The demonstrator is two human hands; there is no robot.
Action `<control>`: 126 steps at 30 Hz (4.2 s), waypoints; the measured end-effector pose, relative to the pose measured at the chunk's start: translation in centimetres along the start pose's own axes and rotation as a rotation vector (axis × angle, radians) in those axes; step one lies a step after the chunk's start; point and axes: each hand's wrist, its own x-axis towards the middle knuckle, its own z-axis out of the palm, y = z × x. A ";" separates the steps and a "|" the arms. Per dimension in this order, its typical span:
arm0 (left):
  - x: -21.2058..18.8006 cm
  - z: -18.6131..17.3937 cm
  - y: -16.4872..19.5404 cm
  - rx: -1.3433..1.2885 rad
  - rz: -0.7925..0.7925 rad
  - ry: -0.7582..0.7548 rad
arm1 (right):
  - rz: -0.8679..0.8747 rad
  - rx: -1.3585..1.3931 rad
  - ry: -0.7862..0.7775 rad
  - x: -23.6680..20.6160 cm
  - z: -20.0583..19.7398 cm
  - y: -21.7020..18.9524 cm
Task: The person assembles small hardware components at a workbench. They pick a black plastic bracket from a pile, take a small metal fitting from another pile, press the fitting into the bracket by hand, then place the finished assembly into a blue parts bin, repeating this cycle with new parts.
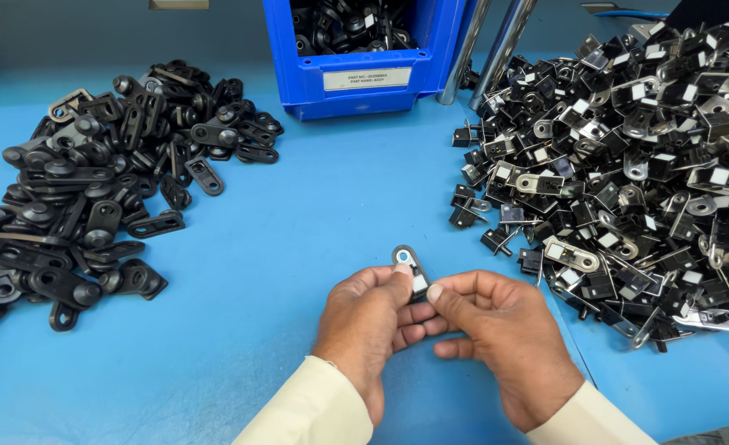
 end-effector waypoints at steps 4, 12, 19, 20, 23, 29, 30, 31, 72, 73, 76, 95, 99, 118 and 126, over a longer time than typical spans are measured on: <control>0.3 0.2 -0.1 -0.001 0.043 0.059 | -0.404 -0.513 0.087 -0.3 0.4 1.8; 1.5 -0.9 -0.5 0.207 0.130 -0.115 | -0.370 -0.206 -0.259 3.3 -2.6 0.3; 0.4 -1.5 -0.3 0.422 0.539 -0.042 | -0.020 0.186 -0.159 3.6 -2.3 -0.6; 0.0 -1.4 -0.2 0.470 0.542 0.020 | 0.016 0.208 -0.159 3.4 -2.0 -0.4; -0.8 -1.1 0.3 0.568 0.559 0.153 | 0.102 0.247 -0.156 3.4 -1.4 0.1; -1.2 -2.2 0.9 0.754 0.582 0.194 | 0.077 0.164 -0.271 3.9 -1.0 -0.1; -1.1 -2.6 0.8 0.785 0.560 0.190 | 0.090 0.131 -0.273 4.1 -0.8 -0.5; -1.0 -3.1 0.8 0.815 0.536 0.187 | 0.124 0.025 -0.327 4.5 -0.6 -1.1; 1.9 -9.5 6.8 0.799 0.582 0.441 | -0.557 -0.873 0.382 6.3 -3.1 -3.2; 2.2 -7.9 5.7 0.614 0.464 0.344 | -0.633 -0.996 0.378 6.6 -3.1 -3.6; 1.9 -4.8 3.2 0.501 0.368 0.261 | -0.767 -1.233 0.320 6.7 -2.5 -4.4; -1.0 -2.4 3.4 0.652 0.220 0.284 | -0.786 -1.210 0.258 6.5 1.2 -3.7; -1.0 -2.3 3.3 0.628 0.241 0.290 | -0.773 -1.098 0.206 5.7 1.1 -3.4; -0.9 -1.4 1.7 0.819 0.380 0.341 | -0.454 -0.559 0.173 0.3 2.9 0.3; -0.6 -1.6 1.9 0.873 0.376 0.315 | -0.839 -0.797 0.018 1.2 1.0 0.5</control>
